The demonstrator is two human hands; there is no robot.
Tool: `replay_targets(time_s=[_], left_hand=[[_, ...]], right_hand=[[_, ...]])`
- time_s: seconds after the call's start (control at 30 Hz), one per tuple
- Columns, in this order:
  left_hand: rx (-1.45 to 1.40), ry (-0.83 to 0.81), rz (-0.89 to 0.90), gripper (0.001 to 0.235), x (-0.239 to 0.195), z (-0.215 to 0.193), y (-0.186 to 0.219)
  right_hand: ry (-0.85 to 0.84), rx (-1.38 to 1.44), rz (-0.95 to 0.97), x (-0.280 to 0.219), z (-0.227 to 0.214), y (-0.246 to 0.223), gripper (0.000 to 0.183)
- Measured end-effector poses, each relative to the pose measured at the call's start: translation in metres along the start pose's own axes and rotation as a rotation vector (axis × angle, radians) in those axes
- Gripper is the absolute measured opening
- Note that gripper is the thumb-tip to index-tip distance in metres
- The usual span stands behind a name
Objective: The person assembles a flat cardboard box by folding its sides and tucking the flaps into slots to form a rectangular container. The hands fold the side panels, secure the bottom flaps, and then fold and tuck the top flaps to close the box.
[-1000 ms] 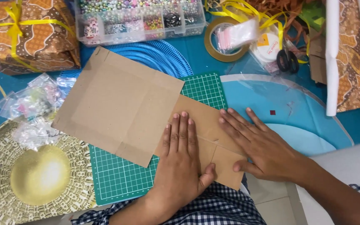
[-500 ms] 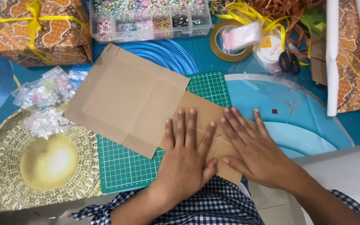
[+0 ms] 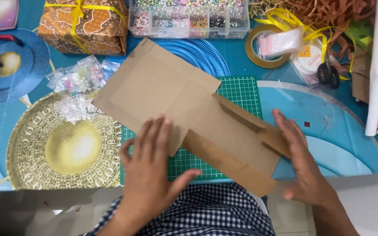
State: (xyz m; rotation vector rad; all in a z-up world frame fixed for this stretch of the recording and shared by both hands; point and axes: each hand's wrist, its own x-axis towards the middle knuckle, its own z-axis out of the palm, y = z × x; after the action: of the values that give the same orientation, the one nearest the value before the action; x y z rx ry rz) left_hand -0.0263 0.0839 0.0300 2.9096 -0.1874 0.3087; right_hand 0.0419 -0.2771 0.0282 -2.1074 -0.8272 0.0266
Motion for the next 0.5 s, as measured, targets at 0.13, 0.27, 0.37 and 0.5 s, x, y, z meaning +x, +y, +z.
replay_targets(time_s=[0.13,0.27,0.37,0.5], left_hand=[[-0.169,-0.063,-0.042,0.12,-0.01,-0.008,-0.037],[-0.218,0.011,-0.151,0.091,-0.015,0.001,-0.049],[-0.285,0.081,-0.203,0.077,-0.015,0.003,-0.052],[-0.28,0.13,-0.194,0.052,-0.001,-0.004,-0.048]], right_hand=[[0.123,0.173,-0.036,-0.013,0.005,0.003,0.136],[0.368,-0.08,-0.169,-0.031,0.023,0.017,0.125],[0.496,-0.283,-0.175,-0.045,0.044,0.017,0.101],[0.457,-0.57,-0.072,-0.037,0.068,-0.027,0.049]])
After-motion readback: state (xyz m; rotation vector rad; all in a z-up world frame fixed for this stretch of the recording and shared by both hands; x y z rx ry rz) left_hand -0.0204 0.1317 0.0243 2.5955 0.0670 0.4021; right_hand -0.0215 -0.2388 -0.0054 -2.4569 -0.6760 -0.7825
